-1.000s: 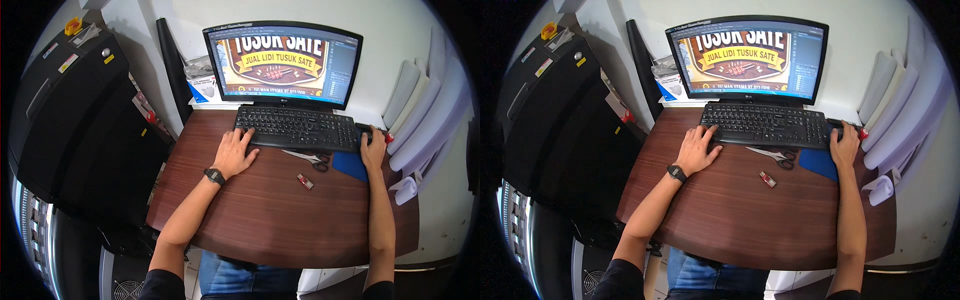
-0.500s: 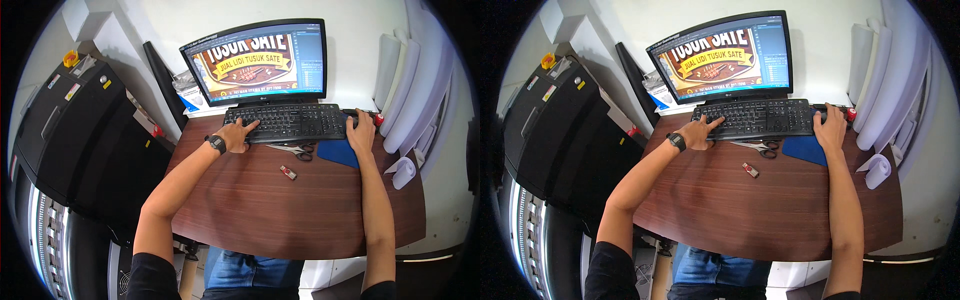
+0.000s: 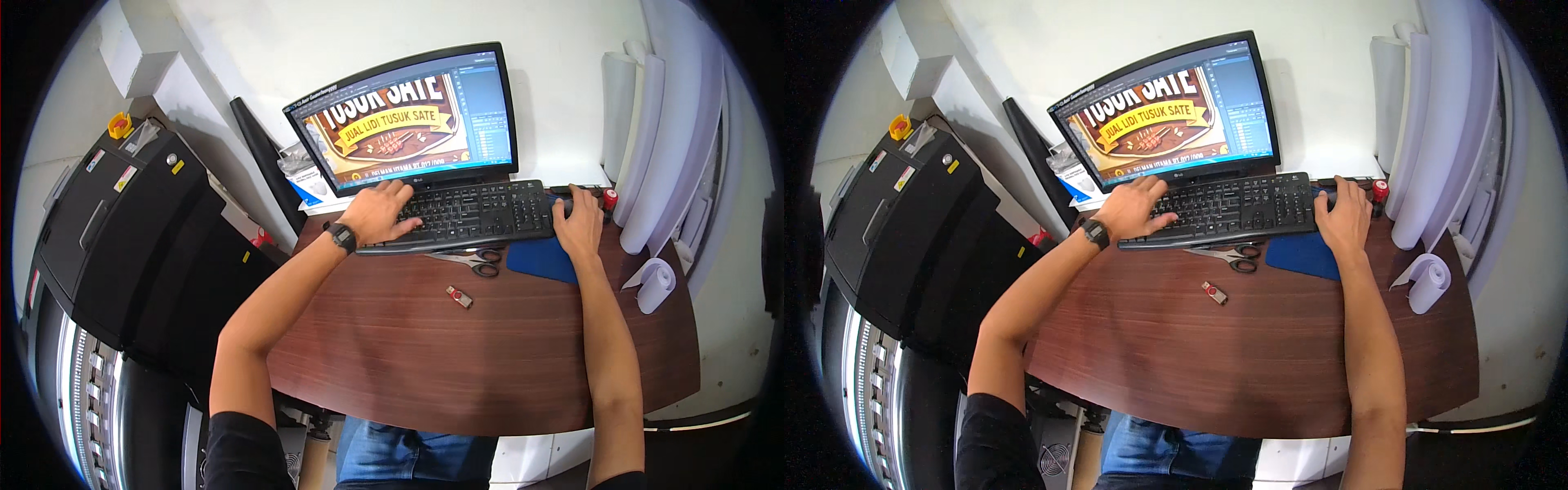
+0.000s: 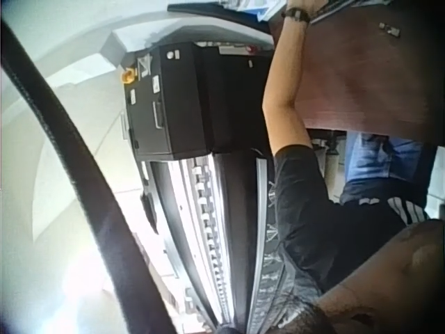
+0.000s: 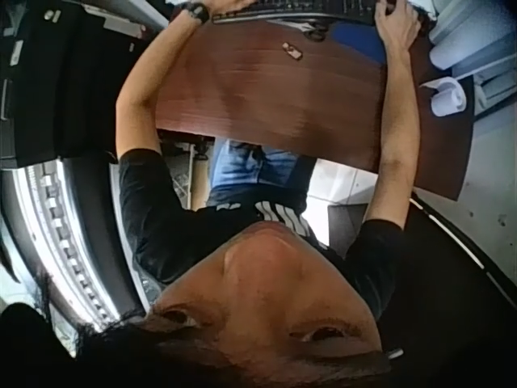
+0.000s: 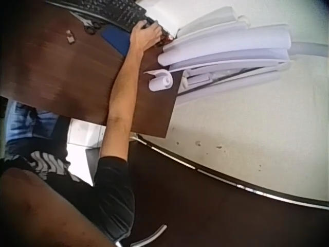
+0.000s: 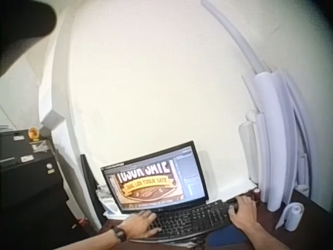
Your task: The recorder is using graphic design software on a computer to create or edit a banner for a food business.
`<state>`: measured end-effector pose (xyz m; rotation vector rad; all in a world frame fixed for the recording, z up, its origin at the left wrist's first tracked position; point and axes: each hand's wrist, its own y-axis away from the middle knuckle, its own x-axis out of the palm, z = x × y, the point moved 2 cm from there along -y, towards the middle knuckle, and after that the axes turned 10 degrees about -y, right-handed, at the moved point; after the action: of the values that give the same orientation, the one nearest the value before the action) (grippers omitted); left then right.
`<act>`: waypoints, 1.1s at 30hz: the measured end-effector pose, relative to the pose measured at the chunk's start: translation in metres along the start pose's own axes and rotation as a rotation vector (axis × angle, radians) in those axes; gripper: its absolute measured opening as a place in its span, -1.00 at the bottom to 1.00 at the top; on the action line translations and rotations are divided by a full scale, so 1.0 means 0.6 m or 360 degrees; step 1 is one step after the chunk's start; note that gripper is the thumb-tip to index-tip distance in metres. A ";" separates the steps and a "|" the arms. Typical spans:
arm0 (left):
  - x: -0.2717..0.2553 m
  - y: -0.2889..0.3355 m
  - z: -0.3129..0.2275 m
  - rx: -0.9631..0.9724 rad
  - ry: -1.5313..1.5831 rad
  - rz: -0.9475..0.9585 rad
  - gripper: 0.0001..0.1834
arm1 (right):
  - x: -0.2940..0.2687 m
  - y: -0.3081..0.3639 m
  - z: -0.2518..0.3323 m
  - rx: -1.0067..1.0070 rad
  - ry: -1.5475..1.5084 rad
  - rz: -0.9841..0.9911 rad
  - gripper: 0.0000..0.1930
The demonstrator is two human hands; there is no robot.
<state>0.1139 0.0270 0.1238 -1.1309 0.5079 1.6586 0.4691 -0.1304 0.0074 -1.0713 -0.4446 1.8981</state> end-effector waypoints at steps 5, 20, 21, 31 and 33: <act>0.007 0.033 0.014 -0.0231 0.0100 -0.0434 -0.46 | -0.003 0.002 0.004 -0.0007 0.0045 0.0021 -0.53; 0.137 0.168 -0.041 -0.0703 0.0664 -0.0500 -0.42 | 0.005 0.008 -0.008 -0.0103 0.0056 0.0065 -0.75; 0.141 0.170 -0.040 -0.0669 0.0674 -0.0520 -0.41 | 0.006 0.007 -0.005 -0.0080 0.0070 0.0096 -0.75; 0.153 0.169 -0.033 -0.0603 0.0803 -0.0521 -0.30 | 0.005 0.005 -0.012 -0.0039 0.0128 0.0180 -0.71; 0.156 0.168 -0.034 -0.0605 0.0831 -0.0515 -0.30 | 0.001 0.005 -0.015 -0.0064 0.0137 0.0167 -0.72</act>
<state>0.0283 0.0192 0.0147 -1.8430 0.3104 1.1967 0.4744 -0.1324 0.0000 -1.2191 -0.3857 1.9329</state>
